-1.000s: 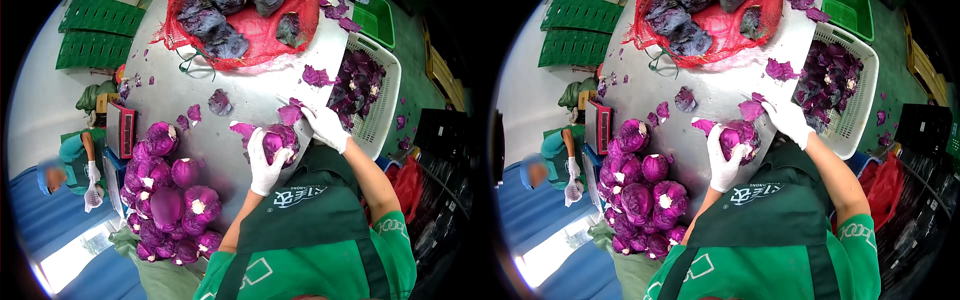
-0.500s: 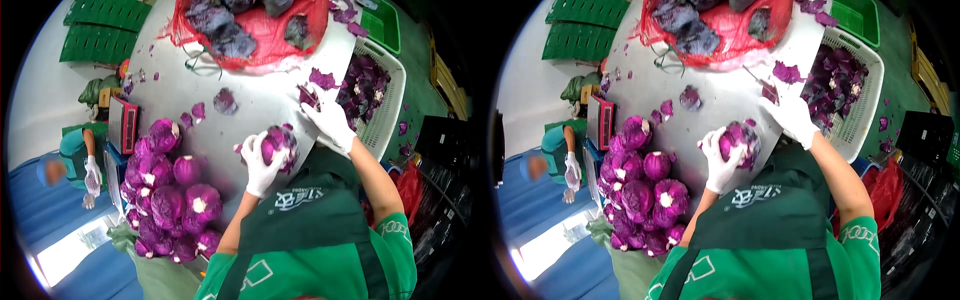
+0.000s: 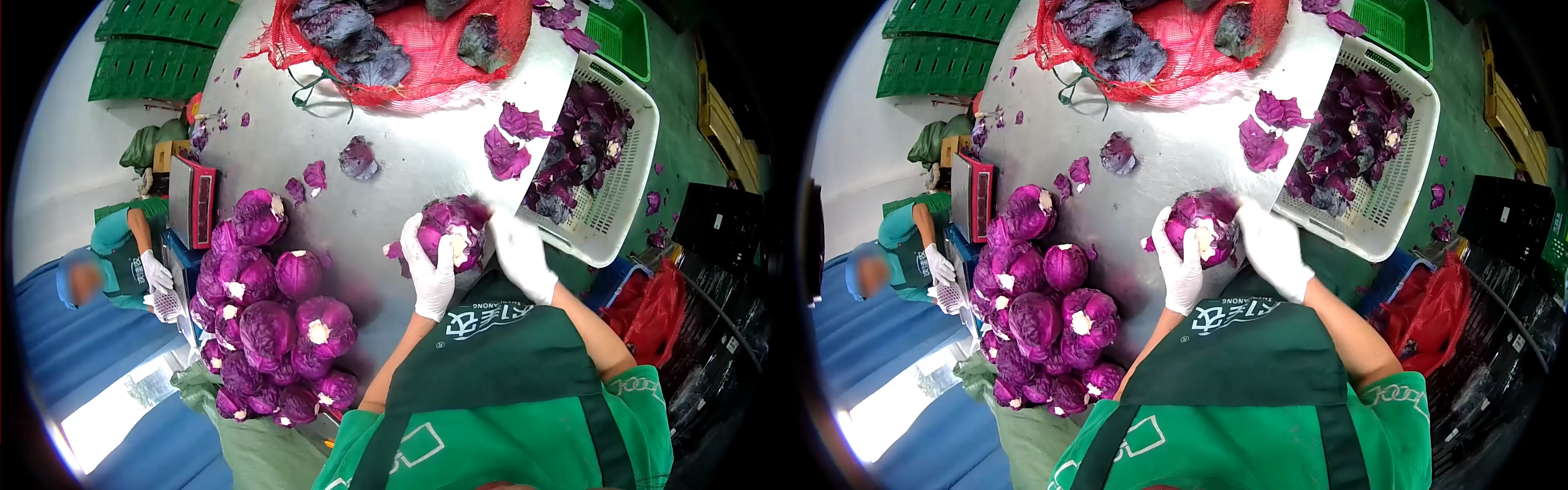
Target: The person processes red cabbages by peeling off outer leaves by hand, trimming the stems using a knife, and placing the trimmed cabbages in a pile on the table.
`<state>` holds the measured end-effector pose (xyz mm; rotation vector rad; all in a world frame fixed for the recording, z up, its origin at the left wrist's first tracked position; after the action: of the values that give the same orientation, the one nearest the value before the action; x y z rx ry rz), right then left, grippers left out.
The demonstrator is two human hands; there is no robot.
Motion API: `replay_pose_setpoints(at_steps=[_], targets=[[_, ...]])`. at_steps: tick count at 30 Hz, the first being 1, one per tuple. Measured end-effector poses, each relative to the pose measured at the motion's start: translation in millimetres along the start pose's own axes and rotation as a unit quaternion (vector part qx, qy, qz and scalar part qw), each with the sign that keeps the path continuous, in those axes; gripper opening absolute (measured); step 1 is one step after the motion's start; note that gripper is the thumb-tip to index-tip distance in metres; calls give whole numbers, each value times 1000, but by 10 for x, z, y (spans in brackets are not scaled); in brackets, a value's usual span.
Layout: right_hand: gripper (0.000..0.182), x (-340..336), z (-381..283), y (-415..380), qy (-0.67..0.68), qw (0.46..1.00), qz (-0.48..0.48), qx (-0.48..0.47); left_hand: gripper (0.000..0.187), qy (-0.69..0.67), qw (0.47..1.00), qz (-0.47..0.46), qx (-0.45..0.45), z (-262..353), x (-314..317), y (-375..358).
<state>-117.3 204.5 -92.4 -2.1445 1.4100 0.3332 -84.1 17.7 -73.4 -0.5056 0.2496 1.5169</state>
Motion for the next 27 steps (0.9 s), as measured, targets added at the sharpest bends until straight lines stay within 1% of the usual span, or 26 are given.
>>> replay_pose_setpoints(at_steps=[1,2,3,5,6,8,9,10,11,13,15,17,21,23,27], targets=[[39,-28,283,102,11,998,22,52,49,11,1000,11,12,0,-7,-21],[35,-24,452,201,-60,996,66,-25,48,23,999,22,26,17,-20,-15],[33,-140,274,222,-120,990,59,-40,48,24,999,23,28,31,-17,10],[31,-203,272,332,-110,990,58,-71,46,-49,997,50,-33,-16,-41,-13],[30,-222,142,330,-109,991,61,-46,45,-64,994,66,-62,58,-54,-6],[37,-190,-16,146,-131,980,108,-108,45,-81,991,81,-67,98,-28,26],[40,-287,-305,1,-92,978,131,-136,45,-94,988,92,-77,79,-33,12],[48,-241,-413,-72,-38,999,-12,-28,51,-68,990,87,-84,29,-33,5],[51,-161,-512,-143,-110,990,-1,-92,51,-70,990,88,-86,4,-31,-3],[56,-59,-559,-198,-160,982,-45,-86,51,-44,995,79,-39,61,4,20],[58,-39,-570,-175,-174,980,-63,-76,52,-33,996,81,-29,46,21,24],[59,-3,-530,-121,-192,975,-107,-42,48,53,996,67,-18,82,29,54],[59,6,-485,-100,-201,973,-104,-50,49,72,995,51,-33,185,13,114],[59,-11,-489,-105,-180,978,-81,-72,49,71,996,47,-31,208,17,132],[58,16,-471,-63,-203,973,-97,-51,51,84,995,45,-41,208,33,135]])
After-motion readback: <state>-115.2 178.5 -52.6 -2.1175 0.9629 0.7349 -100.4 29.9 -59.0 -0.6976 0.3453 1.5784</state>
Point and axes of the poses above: each hand's wrist, its own y-axis towards the middle knuckle, its own x-axis out of the palm, z = x × y, the point moved 8 cm from there along y, towards the middle knuckle, and after that the axes turned 13 degrees about -z, right-handed, at the moved point
